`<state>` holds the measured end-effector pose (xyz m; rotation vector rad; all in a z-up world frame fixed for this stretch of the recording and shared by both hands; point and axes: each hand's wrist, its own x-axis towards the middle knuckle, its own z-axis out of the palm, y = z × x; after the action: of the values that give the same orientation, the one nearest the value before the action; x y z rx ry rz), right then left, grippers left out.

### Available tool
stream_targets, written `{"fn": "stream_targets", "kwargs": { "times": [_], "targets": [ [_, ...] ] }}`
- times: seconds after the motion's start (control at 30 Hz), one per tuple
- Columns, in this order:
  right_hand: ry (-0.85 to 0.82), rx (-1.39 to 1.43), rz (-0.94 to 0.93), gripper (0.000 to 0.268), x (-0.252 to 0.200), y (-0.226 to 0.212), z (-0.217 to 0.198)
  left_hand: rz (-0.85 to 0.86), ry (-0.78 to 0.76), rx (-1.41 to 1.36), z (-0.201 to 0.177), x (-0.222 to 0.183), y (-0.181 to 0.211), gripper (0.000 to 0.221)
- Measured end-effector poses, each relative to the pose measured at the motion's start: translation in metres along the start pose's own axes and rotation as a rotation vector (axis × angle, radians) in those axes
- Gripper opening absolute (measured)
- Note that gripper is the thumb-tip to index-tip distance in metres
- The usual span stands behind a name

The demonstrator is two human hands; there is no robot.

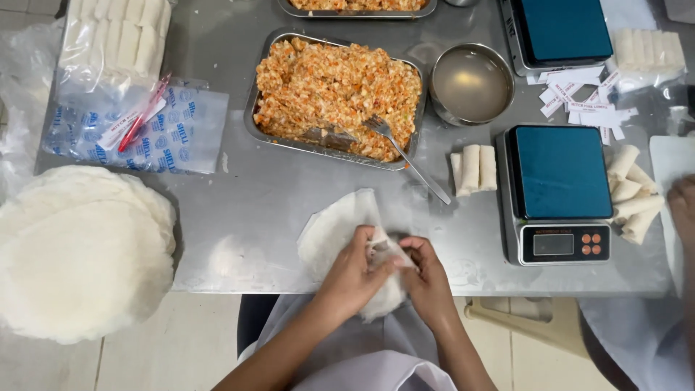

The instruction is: Assembling spring rolls by placing filling on wrappers and rolling them into cylinders.

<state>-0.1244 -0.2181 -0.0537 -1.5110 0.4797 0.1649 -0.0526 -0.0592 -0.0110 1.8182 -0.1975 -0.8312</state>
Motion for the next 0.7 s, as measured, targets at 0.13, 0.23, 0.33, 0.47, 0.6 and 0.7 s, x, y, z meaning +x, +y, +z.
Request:
{"fn": "stream_targets", "kwargs": {
  "times": [0.13, 0.23, 0.33, 0.47, 0.6, 0.7],
  "targets": [
    [-0.001, 0.175, 0.051, 0.055, -0.003, -0.001, -0.001, 0.011, -0.040, -0.138, 0.008, -0.005, -0.016, 0.077],
    [-0.076, 0.253, 0.006, 0.075, -0.008, 0.001, -0.014, 0.068, -0.110, -0.384, -0.005, 0.006, -0.039, 0.075],
    [0.032, 0.150, 0.087, 0.076, -0.019, -0.027, -0.018, -0.004, -0.110, -0.512, -0.031, 0.011, -0.035, 0.074],
    [0.054, -0.030, 0.015, 0.078, -0.027, -0.031, -0.010, -0.114, -0.337, -0.250, -0.024, -0.001, -0.007, 0.082],
    [0.127, -0.124, 0.082, 0.086, -0.035, -0.035, -0.001, -0.127, -0.303, -0.298, -0.001, 0.014, -0.038, 0.086],
    [0.153, -0.072, 0.062, 0.087, -0.038, -0.036, -0.006, 0.039, -0.282, -0.435, -0.029, 0.022, -0.045, 0.069]
  ]
}}
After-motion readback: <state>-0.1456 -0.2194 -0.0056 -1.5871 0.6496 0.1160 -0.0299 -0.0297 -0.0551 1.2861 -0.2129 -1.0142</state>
